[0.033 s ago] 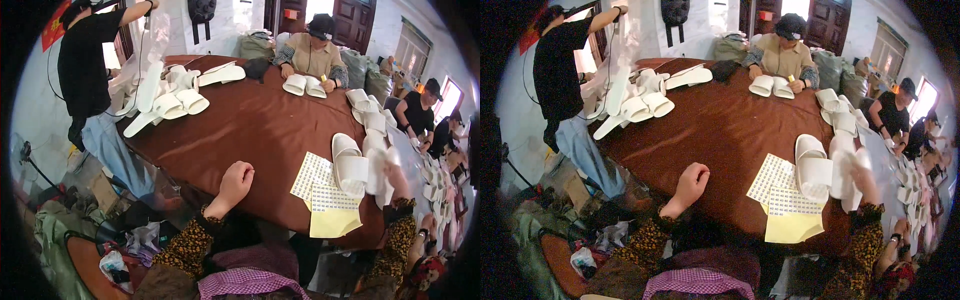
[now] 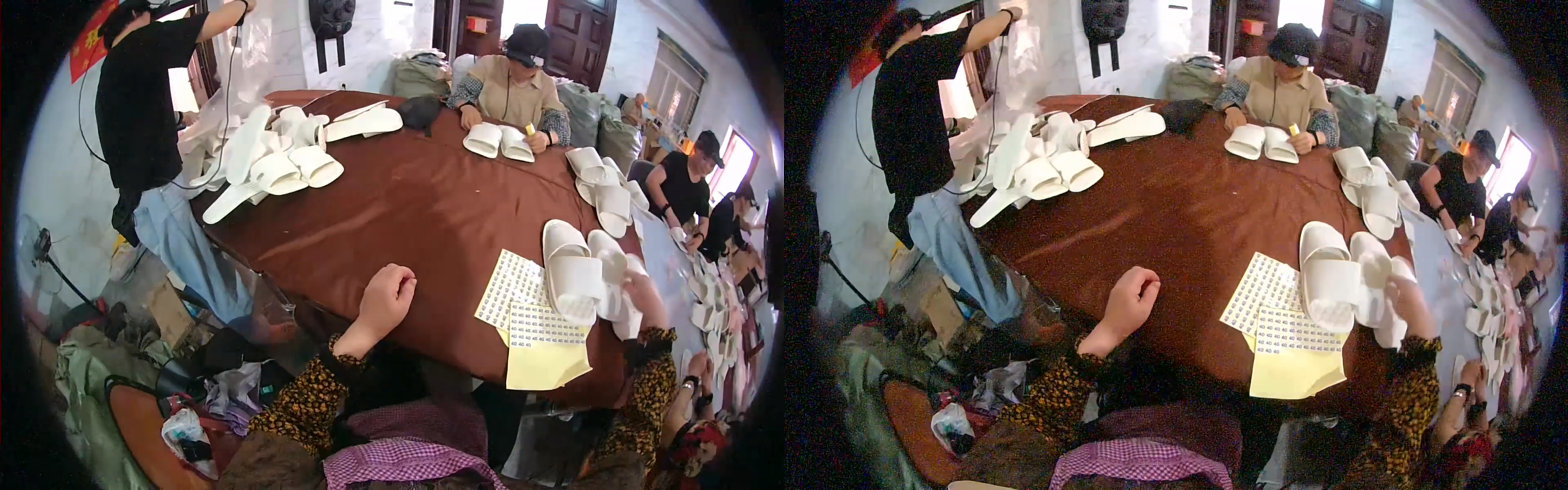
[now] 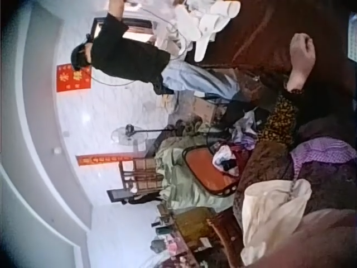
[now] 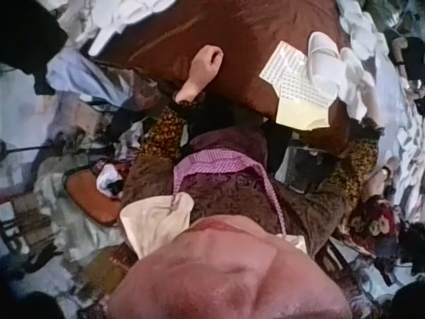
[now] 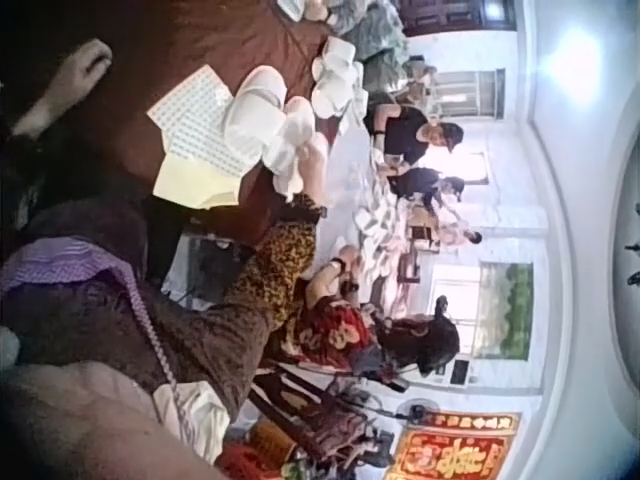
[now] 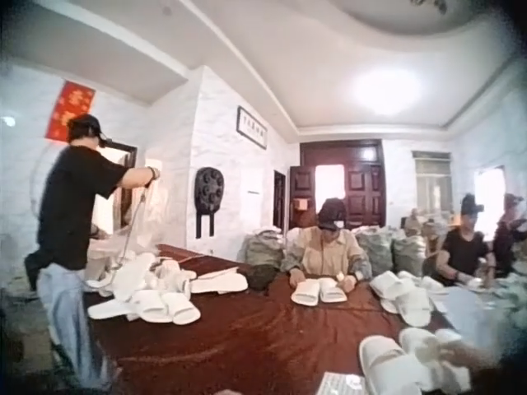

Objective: Applying size labels to the insoles of white slippers.

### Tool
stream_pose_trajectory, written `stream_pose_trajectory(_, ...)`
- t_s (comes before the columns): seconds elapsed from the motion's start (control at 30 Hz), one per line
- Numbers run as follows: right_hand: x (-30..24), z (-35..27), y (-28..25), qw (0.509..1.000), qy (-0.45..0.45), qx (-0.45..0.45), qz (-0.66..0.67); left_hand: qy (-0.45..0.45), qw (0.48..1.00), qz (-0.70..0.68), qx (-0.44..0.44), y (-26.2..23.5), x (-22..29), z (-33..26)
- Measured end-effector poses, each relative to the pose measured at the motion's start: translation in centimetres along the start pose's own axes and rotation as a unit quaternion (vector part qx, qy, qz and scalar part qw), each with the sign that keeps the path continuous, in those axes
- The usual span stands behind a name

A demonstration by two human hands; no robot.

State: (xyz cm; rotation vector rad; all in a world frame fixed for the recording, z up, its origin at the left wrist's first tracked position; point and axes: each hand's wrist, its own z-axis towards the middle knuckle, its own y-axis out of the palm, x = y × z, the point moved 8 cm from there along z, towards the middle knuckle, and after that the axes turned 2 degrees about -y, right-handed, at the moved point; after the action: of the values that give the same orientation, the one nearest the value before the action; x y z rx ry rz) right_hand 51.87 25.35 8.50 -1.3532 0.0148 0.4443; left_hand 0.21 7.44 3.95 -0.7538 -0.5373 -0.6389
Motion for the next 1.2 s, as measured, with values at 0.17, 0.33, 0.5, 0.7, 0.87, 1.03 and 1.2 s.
stream_pose_trajectory(0.17,-4.5,-1.1,-0.9,0.996,-0.052,0.077,-0.01,0.015,1.0,-0.004,0.002,0.1,0.0,0.1)
stream_pose_trajectory(0.33,-14.9,-3.8,-3.8,0.996,-0.056,0.073,0.015,-0.045,0.997,-0.045,-0.035,0.1,-1.3,0.2)
stream_pose_trajectory(0.5,-19.8,-8.3,-2.1,0.979,-0.09,0.071,0.167,-0.219,0.954,-0.189,-0.08,-2.7,-7.5,2.4)
stream_pose_trajectory(0.7,-18.7,-12.0,0.8,0.966,-0.055,0.017,0.253,-0.295,0.943,-0.144,0.044,-11.8,-17.0,7.5)
stream_pose_trajectory(0.87,-17.3,-13.8,0.9,0.968,-0.019,0.022,0.251,-0.38,0.878,-0.261,0.129,-16.0,-24.7,9.6)
stream_pose_trajectory(1.03,-17.0,-15.5,0.6,0.962,-0.011,0.024,0.271,-0.41,0.848,-0.298,0.151,-16.9,-30.3,11.3)
stream_pose_trajectory(1.2,-17.0,-16.3,-0.7,0.974,-0.023,0.026,0.223,-0.434,0.835,-0.299,0.157,-16.7,-34.2,12.6)
